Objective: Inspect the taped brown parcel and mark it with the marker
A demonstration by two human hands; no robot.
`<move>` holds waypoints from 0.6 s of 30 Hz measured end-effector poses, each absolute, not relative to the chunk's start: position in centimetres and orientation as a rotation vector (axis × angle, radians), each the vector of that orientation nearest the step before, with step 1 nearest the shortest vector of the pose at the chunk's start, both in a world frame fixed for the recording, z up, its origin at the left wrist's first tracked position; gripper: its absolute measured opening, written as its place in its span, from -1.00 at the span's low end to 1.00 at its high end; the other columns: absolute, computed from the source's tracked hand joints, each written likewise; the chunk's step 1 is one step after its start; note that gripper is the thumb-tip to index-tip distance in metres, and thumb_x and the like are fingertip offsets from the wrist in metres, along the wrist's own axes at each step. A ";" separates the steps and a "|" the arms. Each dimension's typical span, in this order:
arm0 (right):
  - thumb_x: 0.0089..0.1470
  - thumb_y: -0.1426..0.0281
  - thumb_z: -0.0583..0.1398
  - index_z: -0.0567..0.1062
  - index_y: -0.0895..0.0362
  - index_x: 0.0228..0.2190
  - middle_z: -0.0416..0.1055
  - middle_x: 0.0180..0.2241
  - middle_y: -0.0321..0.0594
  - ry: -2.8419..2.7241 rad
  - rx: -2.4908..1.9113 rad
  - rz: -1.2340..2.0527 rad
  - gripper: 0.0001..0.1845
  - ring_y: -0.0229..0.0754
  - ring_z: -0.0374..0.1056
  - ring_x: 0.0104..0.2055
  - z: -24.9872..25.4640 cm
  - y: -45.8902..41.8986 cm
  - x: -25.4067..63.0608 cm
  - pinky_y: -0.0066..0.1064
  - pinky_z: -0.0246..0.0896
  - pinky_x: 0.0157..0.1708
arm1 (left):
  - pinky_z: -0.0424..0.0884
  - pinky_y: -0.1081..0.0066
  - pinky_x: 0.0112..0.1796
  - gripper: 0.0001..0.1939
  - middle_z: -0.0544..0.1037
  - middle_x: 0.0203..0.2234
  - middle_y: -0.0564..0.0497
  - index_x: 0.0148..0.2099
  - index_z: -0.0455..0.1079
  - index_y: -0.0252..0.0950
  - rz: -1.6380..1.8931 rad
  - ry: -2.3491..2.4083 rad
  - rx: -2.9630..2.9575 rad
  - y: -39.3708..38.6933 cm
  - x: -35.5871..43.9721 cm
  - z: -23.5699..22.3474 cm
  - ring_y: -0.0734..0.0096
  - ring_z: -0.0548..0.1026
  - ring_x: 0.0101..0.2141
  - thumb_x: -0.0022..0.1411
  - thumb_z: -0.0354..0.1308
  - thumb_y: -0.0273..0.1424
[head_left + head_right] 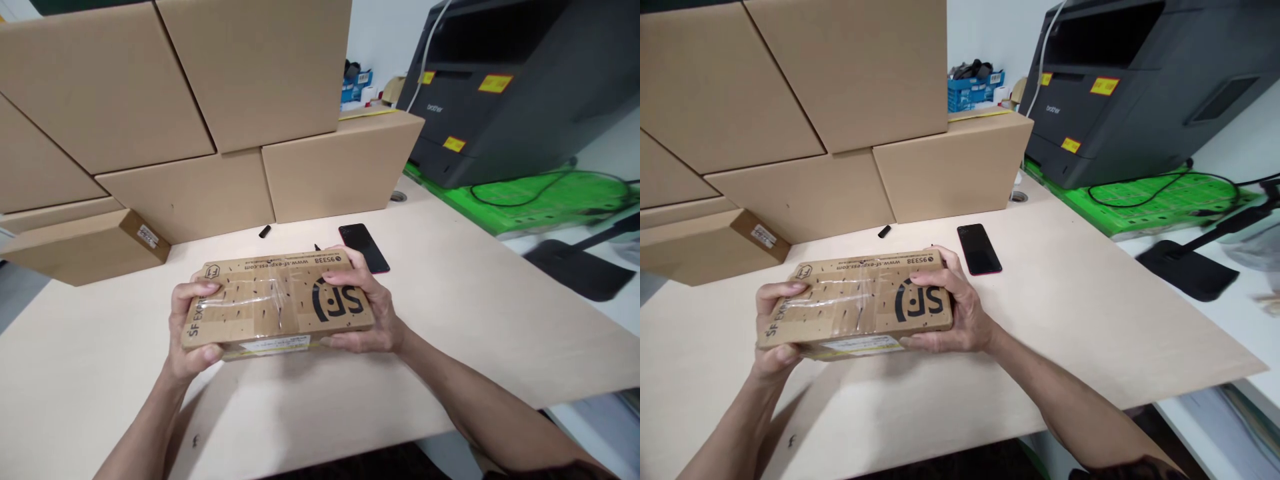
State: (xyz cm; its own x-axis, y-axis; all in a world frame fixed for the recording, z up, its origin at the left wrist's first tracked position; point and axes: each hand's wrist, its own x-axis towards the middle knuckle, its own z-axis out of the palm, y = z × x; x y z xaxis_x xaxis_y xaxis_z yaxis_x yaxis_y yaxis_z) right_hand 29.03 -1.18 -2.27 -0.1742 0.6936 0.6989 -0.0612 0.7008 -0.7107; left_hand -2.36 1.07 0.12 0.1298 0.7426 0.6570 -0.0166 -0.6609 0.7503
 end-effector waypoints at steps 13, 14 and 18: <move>-0.07 0.11 0.55 0.61 -0.28 0.12 0.30 0.22 -0.15 -1.489 -0.512 0.851 -0.32 0.20 0.27 0.34 -2.3 -0.9 29.1 0.28 0.29 0.34 | 0.57 0.02 0.15 -0.02 0.46 0.24 -0.13 0.33 0.46 0.01 1.439 0.760 1.725 1.0 -2.3 -1.4 -0.11 0.49 0.20 -0.09 0.58 0.18; -0.06 0.10 0.54 0.62 -0.27 0.10 0.31 0.20 -0.16 -1.458 -0.507 0.871 -0.35 0.18 0.30 0.31 -2.2 -1.0 29.1 0.25 0.33 0.32 | 0.57 0.00 0.16 0.09 0.43 0.30 -0.14 0.42 0.37 0.06 1.409 0.751 1.713 1.0 -2.2 -1.7 -0.14 0.48 0.24 -0.12 0.60 0.16; -0.10 0.11 0.56 0.64 -0.22 0.01 0.37 0.14 -0.19 -1.333 -0.565 0.909 -0.40 0.12 0.36 0.23 -2.1 -0.9 29.0 0.14 0.42 0.25 | 0.53 -0.07 0.25 0.24 0.34 0.41 -0.09 0.55 0.15 0.18 1.358 0.768 1.637 0.7 -1.5 -2.1 -0.22 0.41 0.34 -0.09 0.64 0.03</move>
